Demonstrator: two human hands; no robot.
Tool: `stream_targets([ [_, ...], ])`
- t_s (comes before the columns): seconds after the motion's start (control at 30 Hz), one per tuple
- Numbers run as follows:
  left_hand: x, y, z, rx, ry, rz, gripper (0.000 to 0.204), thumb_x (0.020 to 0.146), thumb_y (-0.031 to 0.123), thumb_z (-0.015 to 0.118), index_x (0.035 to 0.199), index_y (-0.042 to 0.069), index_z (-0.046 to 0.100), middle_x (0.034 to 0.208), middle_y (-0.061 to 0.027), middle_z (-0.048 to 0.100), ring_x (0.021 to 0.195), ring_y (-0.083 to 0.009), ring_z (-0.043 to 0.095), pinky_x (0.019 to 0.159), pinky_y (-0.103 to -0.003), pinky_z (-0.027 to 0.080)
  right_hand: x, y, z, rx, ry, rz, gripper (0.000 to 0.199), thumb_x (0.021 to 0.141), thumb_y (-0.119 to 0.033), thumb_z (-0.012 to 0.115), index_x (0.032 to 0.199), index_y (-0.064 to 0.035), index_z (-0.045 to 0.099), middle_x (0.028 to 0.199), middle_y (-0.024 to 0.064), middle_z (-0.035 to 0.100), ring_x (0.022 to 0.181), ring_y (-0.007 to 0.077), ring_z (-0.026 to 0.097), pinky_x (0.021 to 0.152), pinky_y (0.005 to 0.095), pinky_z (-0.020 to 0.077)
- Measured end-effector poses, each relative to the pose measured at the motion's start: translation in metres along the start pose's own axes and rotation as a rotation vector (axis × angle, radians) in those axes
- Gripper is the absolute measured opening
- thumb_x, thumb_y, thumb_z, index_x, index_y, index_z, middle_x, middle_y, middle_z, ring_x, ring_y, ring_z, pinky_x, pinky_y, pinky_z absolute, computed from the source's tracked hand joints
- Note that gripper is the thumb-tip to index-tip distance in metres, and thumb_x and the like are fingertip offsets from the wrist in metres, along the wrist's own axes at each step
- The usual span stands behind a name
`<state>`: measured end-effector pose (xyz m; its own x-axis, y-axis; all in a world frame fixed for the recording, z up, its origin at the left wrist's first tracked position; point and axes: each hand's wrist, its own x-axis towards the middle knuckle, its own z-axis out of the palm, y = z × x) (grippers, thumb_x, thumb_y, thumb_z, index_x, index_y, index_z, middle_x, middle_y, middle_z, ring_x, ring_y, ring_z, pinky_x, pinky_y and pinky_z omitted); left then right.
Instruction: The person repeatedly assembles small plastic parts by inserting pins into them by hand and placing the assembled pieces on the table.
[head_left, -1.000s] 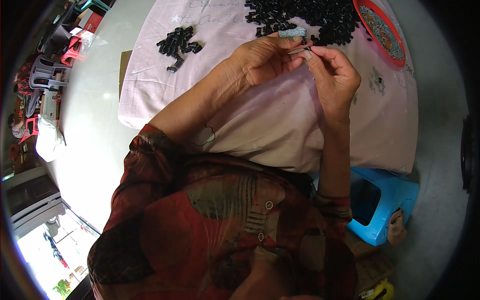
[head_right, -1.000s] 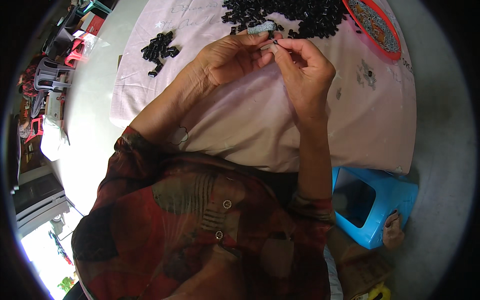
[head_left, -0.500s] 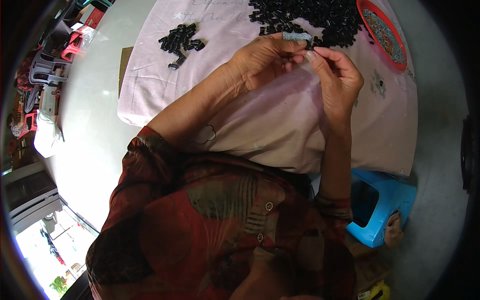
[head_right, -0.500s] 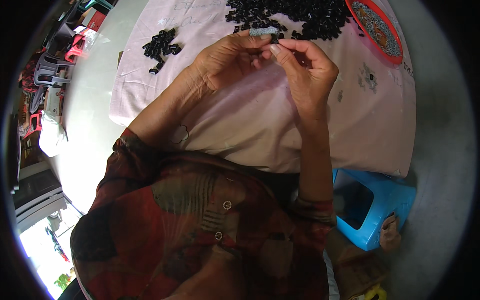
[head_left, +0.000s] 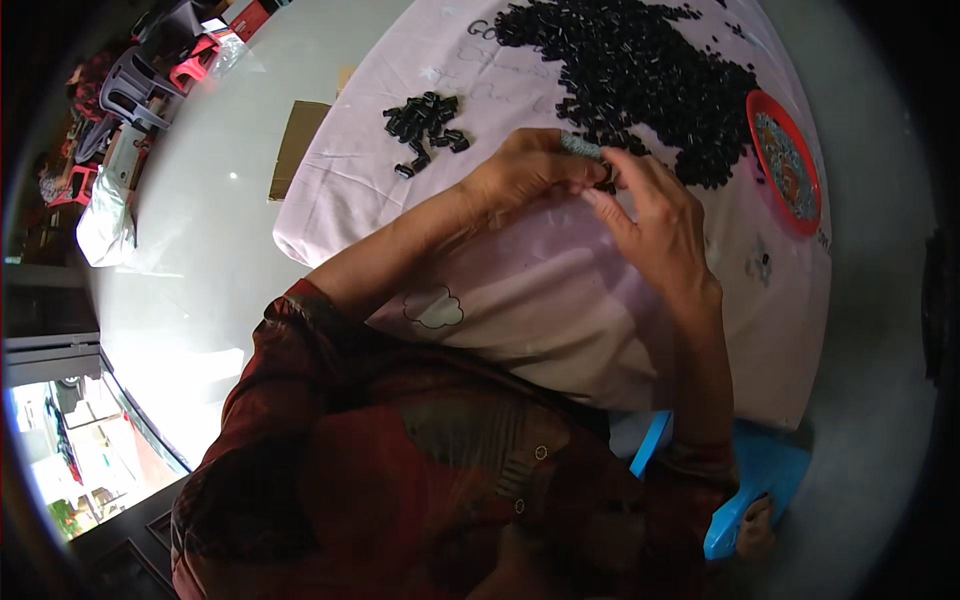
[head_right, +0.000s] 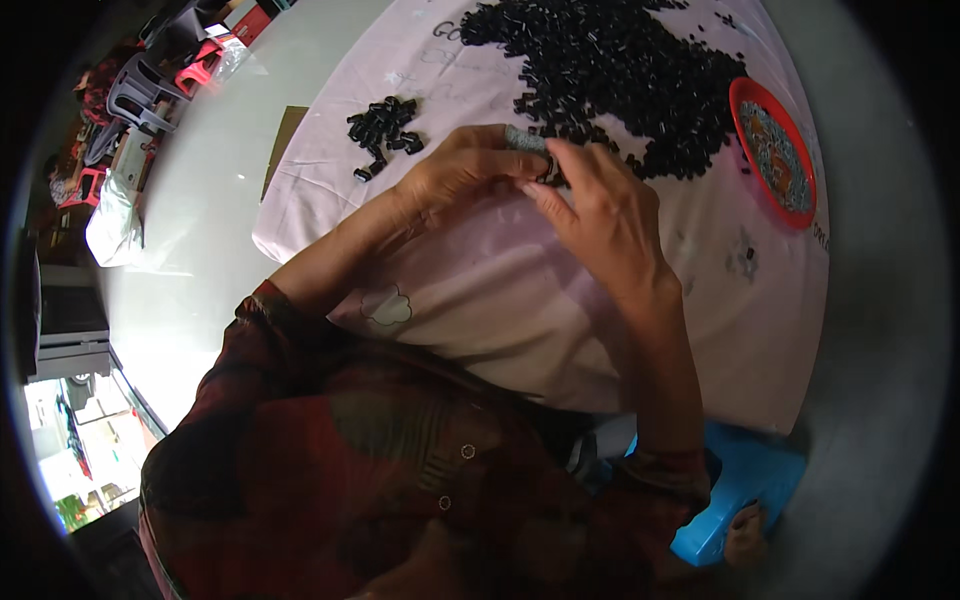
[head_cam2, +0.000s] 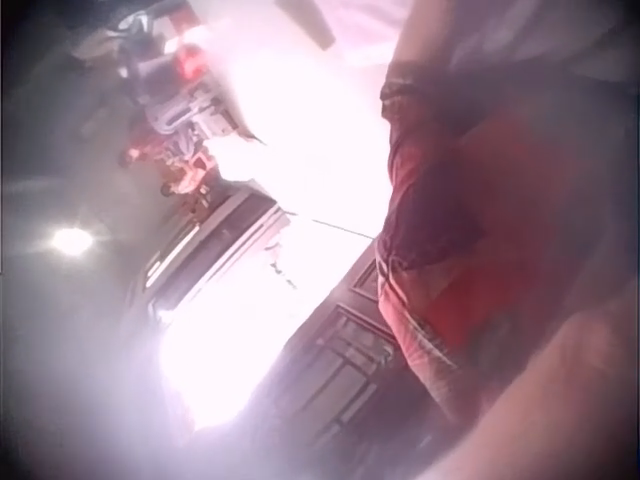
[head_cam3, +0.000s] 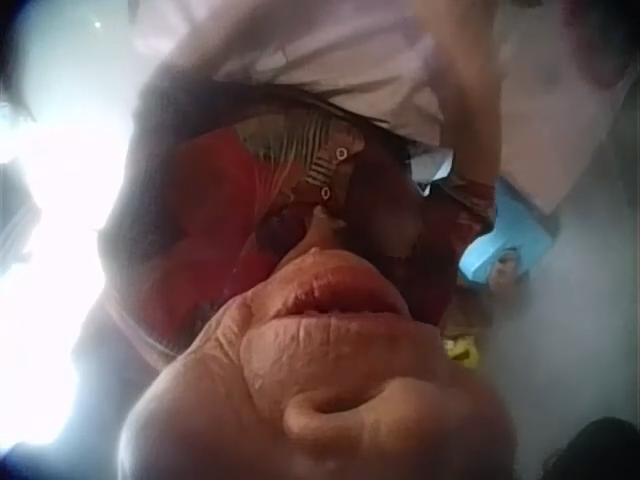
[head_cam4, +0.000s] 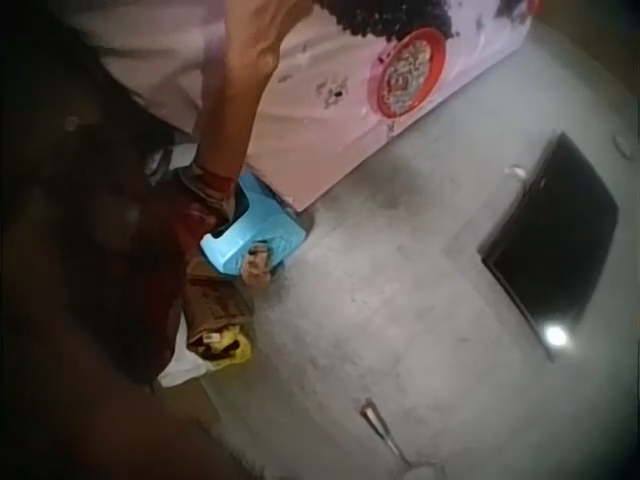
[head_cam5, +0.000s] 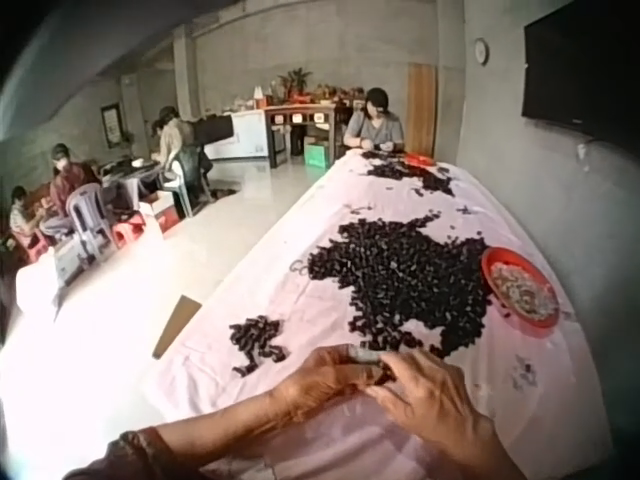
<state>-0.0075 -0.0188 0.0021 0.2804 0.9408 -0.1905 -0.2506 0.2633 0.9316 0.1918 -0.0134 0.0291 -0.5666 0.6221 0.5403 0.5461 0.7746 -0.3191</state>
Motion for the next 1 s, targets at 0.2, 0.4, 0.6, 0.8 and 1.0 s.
stream_targets([
  [0.2,-0.004,0.002,-0.008,0.078,0.073,0.083,0.028,0.081,0.01,0.079,0.101,-0.002,0.064,0.088,-0.0069,0.069,0.071,-0.0092,0.06,0.064,-0.022,0.047,0.01,-0.003,0.01,-0.172,-0.295,0.025,0.032,0.094,-0.034,0.063,0.095,-0.0025,0.054,0.084,0.0182,0.063,0.078,0.0364,0.065,0.066,0.0459,0.0505],
  [0.4,0.001,0.001,-0.031,0.256,-0.04,-0.042,0.022,0.08,0.008,0.076,0.097,-0.002,0.066,0.087,-0.0074,0.069,0.072,-0.0103,0.06,0.066,-0.023,0.048,-0.001,0.003,0.032,0.027,-0.3,-0.01,0.026,0.095,-0.029,0.059,0.092,-0.0036,0.055,0.069,0.0174,0.063,0.062,0.0375,0.065,0.058,0.0445,0.0504],
  [0.6,-0.012,0.005,-0.028,0.137,-0.105,-0.224,0.022,0.08,0.007,0.077,0.097,-0.001,0.066,0.085,-0.0059,0.068,0.075,-0.011,0.062,0.067,-0.023,0.048,-0.011,0.001,0.037,0.184,-0.214,-0.107,0.027,0.093,-0.027,0.061,0.083,-0.0038,0.053,0.063,0.0168,0.061,0.056,0.0346,0.063,0.052,0.0428,0.0496],
  [0.8,-0.023,0.0,-0.032,0.08,-0.199,-0.224,0.025,0.08,0.012,0.081,0.098,0.0,0.066,0.082,-0.0028,0.066,0.071,-0.0107,0.059,0.066,-0.023,0.047,-0.016,-0.006,0.044,0.302,-0.247,-0.101,0.024,0.093,-0.024,0.06,0.084,-0.0027,0.052,0.063,0.0185,0.058,0.056,0.0364,0.061,0.052,0.0431,0.0474],
  [1.0,-0.043,0.007,-0.041,0.106,-0.175,-0.215,0.025,0.081,0.011,0.08,0.098,0.0,0.065,0.083,-0.0023,0.066,0.073,-0.0098,0.059,0.067,-0.024,0.048,-0.01,-0.023,0.047,0.332,-0.27,-0.091,0.022,0.093,-0.02,0.061,0.084,-0.0023,0.052,0.062,0.0181,0.057,0.054,0.035,0.06,0.051,0.0418,0.0462],
])
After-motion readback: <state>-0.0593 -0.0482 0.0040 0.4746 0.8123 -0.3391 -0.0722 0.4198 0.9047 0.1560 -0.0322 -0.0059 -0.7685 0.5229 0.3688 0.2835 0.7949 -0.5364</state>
